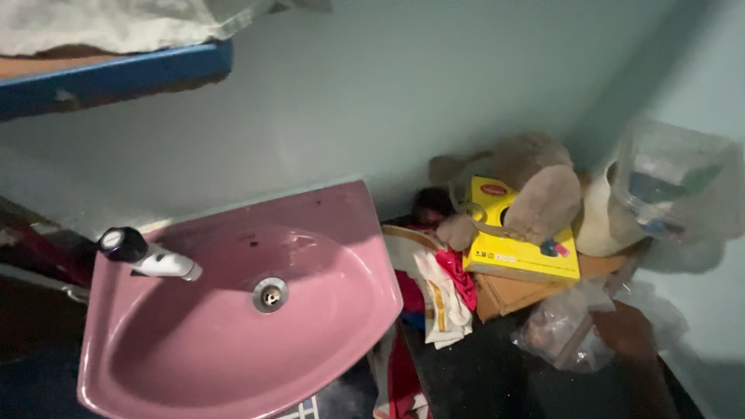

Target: The person organizes various items on a black countertop next to a pink sink. They stack a cardboard box, a white pitcher, a yellow box, and a stuffed toy. They also fold a blue cloth, place a plastic bag, and arrange a clear container with small items, a towel, and a bottle.

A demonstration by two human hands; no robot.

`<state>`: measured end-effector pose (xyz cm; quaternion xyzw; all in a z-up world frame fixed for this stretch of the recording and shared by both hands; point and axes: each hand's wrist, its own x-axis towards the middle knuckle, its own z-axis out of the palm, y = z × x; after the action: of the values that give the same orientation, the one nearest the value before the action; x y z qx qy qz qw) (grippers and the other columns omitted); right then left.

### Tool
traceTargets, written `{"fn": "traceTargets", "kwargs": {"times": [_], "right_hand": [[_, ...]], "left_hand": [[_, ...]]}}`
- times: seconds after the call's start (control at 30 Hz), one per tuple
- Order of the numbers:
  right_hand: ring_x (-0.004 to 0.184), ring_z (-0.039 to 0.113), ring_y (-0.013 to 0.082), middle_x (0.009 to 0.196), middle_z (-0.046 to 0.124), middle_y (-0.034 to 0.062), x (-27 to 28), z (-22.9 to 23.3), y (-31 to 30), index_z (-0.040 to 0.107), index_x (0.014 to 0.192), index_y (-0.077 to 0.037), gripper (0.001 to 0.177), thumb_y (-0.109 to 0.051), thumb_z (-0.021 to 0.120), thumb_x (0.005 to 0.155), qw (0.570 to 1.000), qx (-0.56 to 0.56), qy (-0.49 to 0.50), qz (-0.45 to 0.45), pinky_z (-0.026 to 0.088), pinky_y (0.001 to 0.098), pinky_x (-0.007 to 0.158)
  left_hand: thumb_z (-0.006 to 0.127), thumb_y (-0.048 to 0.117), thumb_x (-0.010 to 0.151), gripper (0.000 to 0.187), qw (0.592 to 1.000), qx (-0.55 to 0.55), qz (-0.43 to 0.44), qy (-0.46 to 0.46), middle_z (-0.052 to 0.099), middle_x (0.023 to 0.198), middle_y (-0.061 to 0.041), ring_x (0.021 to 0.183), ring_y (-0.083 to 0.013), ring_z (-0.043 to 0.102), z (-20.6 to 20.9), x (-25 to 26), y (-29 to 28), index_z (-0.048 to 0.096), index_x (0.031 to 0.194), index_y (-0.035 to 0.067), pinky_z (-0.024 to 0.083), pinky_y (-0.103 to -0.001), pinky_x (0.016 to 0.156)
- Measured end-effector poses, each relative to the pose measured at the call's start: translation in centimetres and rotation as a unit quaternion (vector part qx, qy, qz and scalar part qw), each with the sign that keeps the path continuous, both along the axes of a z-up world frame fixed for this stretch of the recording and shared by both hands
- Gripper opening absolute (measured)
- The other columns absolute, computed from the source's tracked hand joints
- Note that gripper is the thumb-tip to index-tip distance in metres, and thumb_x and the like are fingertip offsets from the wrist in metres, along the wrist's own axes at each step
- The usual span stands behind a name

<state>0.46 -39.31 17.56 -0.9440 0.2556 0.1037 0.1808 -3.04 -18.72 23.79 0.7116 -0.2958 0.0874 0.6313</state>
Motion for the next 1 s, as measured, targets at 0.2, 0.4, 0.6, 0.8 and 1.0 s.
{"fn": "traceTargets", "kwargs": {"times": [0.2, 0.4, 0.6, 0.8, 1.0], "right_hand": [[0.081, 0.078, 0.0289, 0.089, 0.078, 0.0146, 0.3, -1.1, -1.2, 0.076, 0.122, -0.008, 0.040, -0.033, 0.069, 0.092, 0.997, 0.053, -0.040, 0.034, 0.059, 0.0442, 0.081], [0.081, 0.076, 0.0307, 0.093, 0.076, 0.0165, -0.8, -0.2, -1.0, 0.073, 0.130, -0.007, 0.047, -0.037, 0.066, 0.094, 0.994, 0.081, -0.062, 0.022, 0.059, 0.0451, 0.080], [0.110, 0.060, 0.0297, 0.126, 0.058, 0.0143, -1.1, -2.6, -2.3, 0.052, 0.145, -0.010, 0.058, -0.041, 0.057, 0.096, 0.990, 0.091, -0.094, 0.044, 0.048, 0.0439, 0.096], [0.138, 0.044, 0.0288, 0.159, 0.039, 0.0121, -2.7, -7.1, -5.6, 0.032, 0.161, -0.014, 0.071, -0.044, 0.048, 0.098, 0.979, 0.127, -0.146, 0.062, 0.038, 0.0427, 0.113], [0.127, 0.054, 0.0301, 0.145, 0.052, 0.0149, -4.6, -6.3, -3.7, 0.044, 0.146, -0.008, 0.070, -0.037, 0.067, 0.087, 0.989, 0.086, -0.114, 0.048, 0.044, 0.0419, 0.104]], "left_hand": [[0.054, 0.044, 0.101, 0.051, 1.000, 0.003, -0.011, -0.014, 0.054, 0.144, -0.019, 0.139, -0.0373, 0.048, -0.5, 0.1, -0.7, 0.054, 0.137, 0.008, 0.041, -0.047, 0.112], [0.051, 0.049, 0.104, 0.053, 0.997, -0.008, -0.040, -0.073, 0.051, 0.150, -0.018, 0.146, -0.0366, 0.044, 0.5, -1.8, -3.4, 0.052, 0.140, 0.010, 0.039, -0.048, 0.115], [0.048, 0.053, 0.106, 0.055, 0.988, 0.010, -0.102, -0.119, 0.048, 0.156, -0.018, 0.152, -0.0360, 0.040, -1.1, 0.6, -7.9, 0.050, 0.143, 0.012, 0.036, -0.048, 0.118], [0.046, 0.058, 0.097, 0.071, 0.940, 0.327, -0.070, -0.072, 0.037, 0.166, -0.023, 0.153, -0.0438, 0.033, -4.7, 2.6, -11.0, 0.052, 0.150, 0.012, 0.026, -0.065, 0.120], [0.041, 0.060, 0.097, 0.074, 0.928, 0.365, -0.063, -0.046, 0.034, 0.163, -0.024, 0.153, -0.0474, 0.024, -5.4, 2.6, -11.8, 0.047, 0.150, 0.009, 0.015, -0.063, 0.122]]}}
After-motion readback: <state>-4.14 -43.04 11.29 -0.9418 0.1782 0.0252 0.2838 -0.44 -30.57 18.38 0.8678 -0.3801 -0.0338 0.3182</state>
